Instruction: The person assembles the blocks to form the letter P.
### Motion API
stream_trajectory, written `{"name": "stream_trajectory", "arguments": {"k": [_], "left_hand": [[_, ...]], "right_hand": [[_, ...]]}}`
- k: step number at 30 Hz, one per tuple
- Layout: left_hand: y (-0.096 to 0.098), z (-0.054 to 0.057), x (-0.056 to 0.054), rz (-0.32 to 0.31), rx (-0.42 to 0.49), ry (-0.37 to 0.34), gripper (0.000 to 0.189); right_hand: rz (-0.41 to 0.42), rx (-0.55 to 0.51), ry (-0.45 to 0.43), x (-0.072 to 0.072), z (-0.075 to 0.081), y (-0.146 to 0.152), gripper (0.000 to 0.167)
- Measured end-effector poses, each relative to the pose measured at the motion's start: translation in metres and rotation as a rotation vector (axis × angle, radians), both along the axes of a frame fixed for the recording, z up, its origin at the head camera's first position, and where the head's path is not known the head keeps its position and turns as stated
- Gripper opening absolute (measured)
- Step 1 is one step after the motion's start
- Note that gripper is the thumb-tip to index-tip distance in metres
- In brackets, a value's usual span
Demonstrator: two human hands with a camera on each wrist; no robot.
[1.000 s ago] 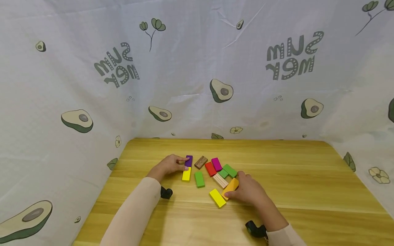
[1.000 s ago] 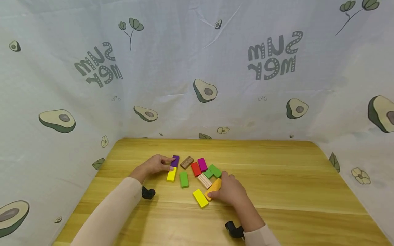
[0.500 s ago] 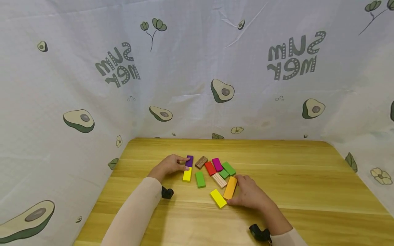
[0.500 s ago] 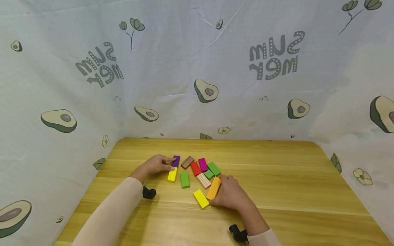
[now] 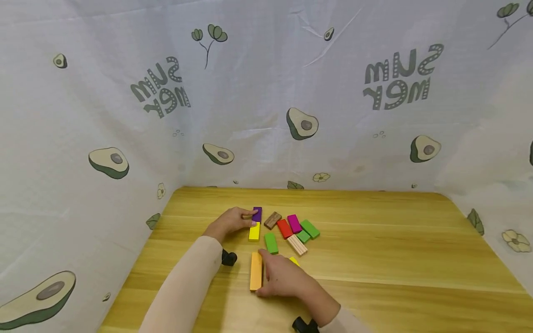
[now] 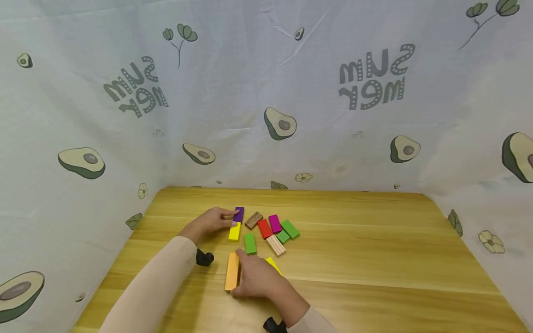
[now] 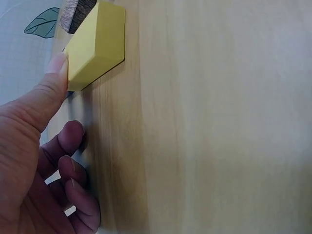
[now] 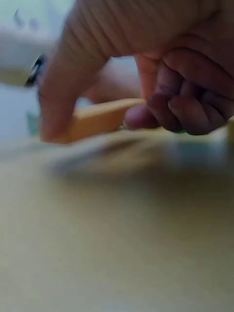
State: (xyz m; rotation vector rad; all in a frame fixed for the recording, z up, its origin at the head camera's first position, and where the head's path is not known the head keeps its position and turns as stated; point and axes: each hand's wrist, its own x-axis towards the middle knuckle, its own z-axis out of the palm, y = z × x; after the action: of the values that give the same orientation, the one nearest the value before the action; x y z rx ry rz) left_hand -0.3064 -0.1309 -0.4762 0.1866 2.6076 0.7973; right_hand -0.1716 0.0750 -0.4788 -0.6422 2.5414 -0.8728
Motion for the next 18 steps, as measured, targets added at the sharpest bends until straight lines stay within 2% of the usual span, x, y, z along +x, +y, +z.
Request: {"name": "stream_trajectory", "arguments": {"k": [3, 8, 14, 18], "left_hand": [[-0.001, -0.001, -0.001, 0.002, 0.014, 0.002, 0.053], [-0.002, -0.002, -0.003, 0.004, -0.016, 0.016, 0.054], [-0.001, -0.001, -0.002, -0.001, -0.009, 0.011, 0.055], [0.001, 0.000, -0.002, -0.009, -0.004, 0.016, 0.055]], "right_hand": [[-0.018, -0.019, -0.076, -0.005, -0.006, -0.014, 0.102], [-0.091, -0.077, -0.111, -0.014, -0.010, -0.018, 0.107], [-0.176, -0.101, -0.152, -0.017, -0.014, -0.019, 0.113], [-0.178, -0.128, -0.175, -0.017, -0.013, -0.018, 0.112]]}}
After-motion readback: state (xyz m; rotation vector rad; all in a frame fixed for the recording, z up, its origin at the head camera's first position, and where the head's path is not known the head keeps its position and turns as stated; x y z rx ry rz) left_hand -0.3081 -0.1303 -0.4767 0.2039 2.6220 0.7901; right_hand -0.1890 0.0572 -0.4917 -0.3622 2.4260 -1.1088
